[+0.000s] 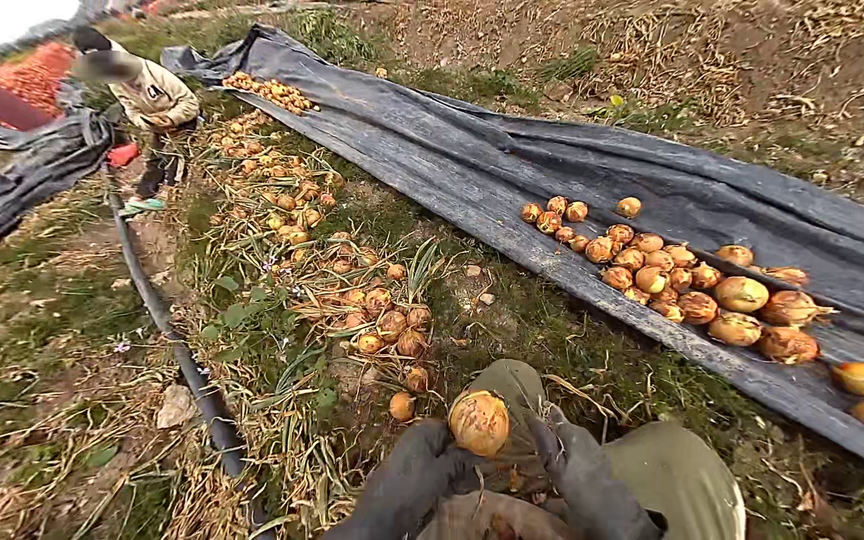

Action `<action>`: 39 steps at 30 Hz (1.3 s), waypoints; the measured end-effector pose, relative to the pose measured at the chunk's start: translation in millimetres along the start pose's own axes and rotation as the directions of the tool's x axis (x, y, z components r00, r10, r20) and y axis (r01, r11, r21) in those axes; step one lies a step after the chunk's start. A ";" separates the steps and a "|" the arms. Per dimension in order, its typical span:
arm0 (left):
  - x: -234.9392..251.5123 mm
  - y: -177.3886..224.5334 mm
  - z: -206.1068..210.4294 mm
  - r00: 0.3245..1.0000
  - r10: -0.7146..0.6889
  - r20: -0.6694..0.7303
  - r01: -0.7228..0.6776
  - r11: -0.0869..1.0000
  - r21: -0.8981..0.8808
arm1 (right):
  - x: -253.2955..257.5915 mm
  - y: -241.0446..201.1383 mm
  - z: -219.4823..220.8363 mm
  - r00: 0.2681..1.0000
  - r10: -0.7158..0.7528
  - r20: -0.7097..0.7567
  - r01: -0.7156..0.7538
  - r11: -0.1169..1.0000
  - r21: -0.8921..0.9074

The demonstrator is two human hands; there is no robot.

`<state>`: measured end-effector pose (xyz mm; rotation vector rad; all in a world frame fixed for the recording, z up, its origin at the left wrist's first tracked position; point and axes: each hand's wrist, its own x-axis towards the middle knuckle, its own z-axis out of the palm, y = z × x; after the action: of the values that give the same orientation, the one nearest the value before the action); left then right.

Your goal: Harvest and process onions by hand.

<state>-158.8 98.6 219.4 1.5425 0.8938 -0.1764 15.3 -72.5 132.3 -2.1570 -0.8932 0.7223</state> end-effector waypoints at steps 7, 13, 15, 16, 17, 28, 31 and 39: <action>6.9 65.7 6.2 0.996 0.089 0.015 -0.055 0.468 0.882 | 5.5 -19.4 22.4 0.994 -0.076 0.076 0.053 0.963 0.264; 51.2 28.9 25.6 0.923 0.017 0.384 -0.351 0.447 0.823 | 13.3 -11.9 32.2 0.997 0.050 0.053 -0.069 0.881 0.469; 65.5 43.2 8.8 0.970 -0.158 0.185 -0.103 0.424 0.900 | 28.1 4.2 16.0 0.981 -0.185 -0.049 0.191 0.970 0.152; 70.8 51.1 -7.5 0.965 -0.259 0.033 0.069 0.378 0.923 | 42.0 9.5 1.6 0.955 -0.267 -0.127 0.266 0.964 -0.030; 74.2 48.2 -26.7 0.951 -0.300 -0.072 0.179 0.346 0.921 | 59.5 9.6 -18.3 0.946 -0.264 -0.189 0.240 0.960 -0.142; 262.3 -124.5 -121.2 0.980 -0.132 0.149 -0.143 0.052 0.988 | 159.1 -2.1 -80.1 0.915 0.331 -0.232 -0.275 0.931 0.241; 283.3 -121.6 -123.6 0.974 -0.146 0.171 -0.169 0.029 0.985 | 117.6 3.0 -41.5 0.909 0.417 -0.003 -0.360 0.789 0.497; 179.8 -42.0 -103.0 0.983 0.180 0.042 -0.161 0.722 0.673 | 49.2 0.4 9.4 0.989 0.107 0.103 -0.122 0.979 0.162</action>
<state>-101.3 264.7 101.9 2.3085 0.7298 -0.3796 39.0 -31.8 115.2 -2.0510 -0.7318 0.9297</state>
